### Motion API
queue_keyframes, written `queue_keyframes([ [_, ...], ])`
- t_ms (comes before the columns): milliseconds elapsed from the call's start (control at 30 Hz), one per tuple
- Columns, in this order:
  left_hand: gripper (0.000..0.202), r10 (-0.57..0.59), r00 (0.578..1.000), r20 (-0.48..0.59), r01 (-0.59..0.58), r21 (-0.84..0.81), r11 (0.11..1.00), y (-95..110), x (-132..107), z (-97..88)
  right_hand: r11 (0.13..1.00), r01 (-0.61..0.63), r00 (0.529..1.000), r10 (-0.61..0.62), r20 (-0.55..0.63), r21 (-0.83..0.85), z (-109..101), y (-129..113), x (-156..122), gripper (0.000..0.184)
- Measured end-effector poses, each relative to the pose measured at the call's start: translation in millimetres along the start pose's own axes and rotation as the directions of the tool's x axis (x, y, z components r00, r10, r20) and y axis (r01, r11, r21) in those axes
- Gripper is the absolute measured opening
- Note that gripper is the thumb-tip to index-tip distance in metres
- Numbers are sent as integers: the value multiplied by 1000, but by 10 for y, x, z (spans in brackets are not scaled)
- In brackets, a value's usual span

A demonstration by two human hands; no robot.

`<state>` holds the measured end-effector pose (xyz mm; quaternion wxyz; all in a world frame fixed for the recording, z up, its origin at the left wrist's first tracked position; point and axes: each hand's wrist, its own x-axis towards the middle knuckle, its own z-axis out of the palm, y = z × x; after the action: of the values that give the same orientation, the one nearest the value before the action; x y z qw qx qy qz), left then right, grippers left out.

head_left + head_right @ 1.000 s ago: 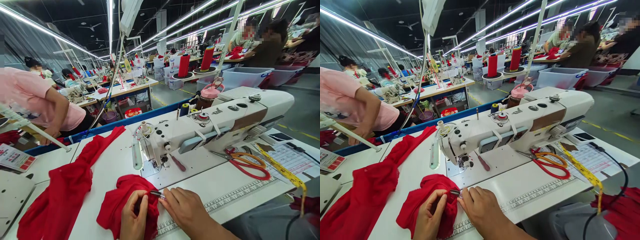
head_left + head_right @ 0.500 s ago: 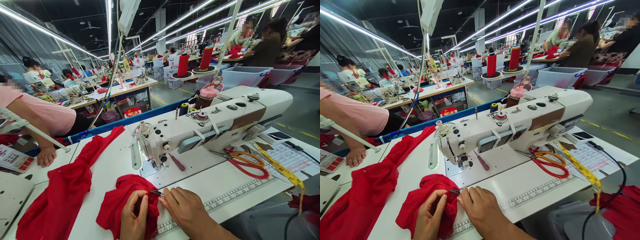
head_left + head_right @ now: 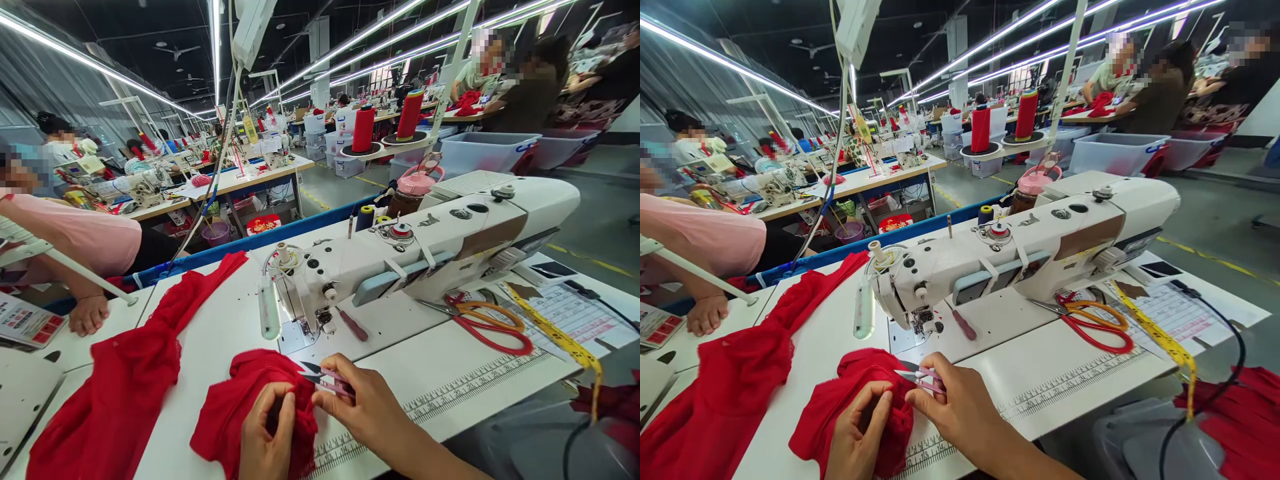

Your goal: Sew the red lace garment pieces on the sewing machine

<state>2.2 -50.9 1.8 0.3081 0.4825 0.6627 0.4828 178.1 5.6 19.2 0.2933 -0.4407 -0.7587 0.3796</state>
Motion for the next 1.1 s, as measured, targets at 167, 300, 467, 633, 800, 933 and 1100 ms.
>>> queue_keyframes([
  [167, 33, 45, 999, -21, -46, -52, 998, -15, -20, 30, 942, -120, 989, 85, 123, 312, 51, -99, 190, 18],
  [300, 39, 32, 988, -153, -29, 24, 999, -49, -33, -14, 930, -101, 995, 98, 29, 353, 114, -13, 231, 26],
  [467, 43, 39, 985, -169, -29, 62, 998, -87, -64, -2, 930, -119, 992, 124, 9, 349, 82, 63, 200, 27],
  [633, 28, 225, 969, -98, -212, 125, 969, -79, -71, -29, 981, -130, 991, 131, 7, 143, -83, 65, 131, 15],
  [800, 23, 449, 893, -17, -412, 370, 833, -95, 97, -295, 932, -101, 970, 15, -242, -348, -471, 465, 29, 29],
  [933, 29, 412, 876, 251, -482, 443, 756, -7, 349, -414, 615, -155, 897, -239, -371, -773, -775, 942, 14, 39],
  [1100, 30, 198, 831, 520, -461, 445, 768, 206, 558, -346, 512, -160, 883, -309, -355, -844, -914, 1124, 88, 29],
])
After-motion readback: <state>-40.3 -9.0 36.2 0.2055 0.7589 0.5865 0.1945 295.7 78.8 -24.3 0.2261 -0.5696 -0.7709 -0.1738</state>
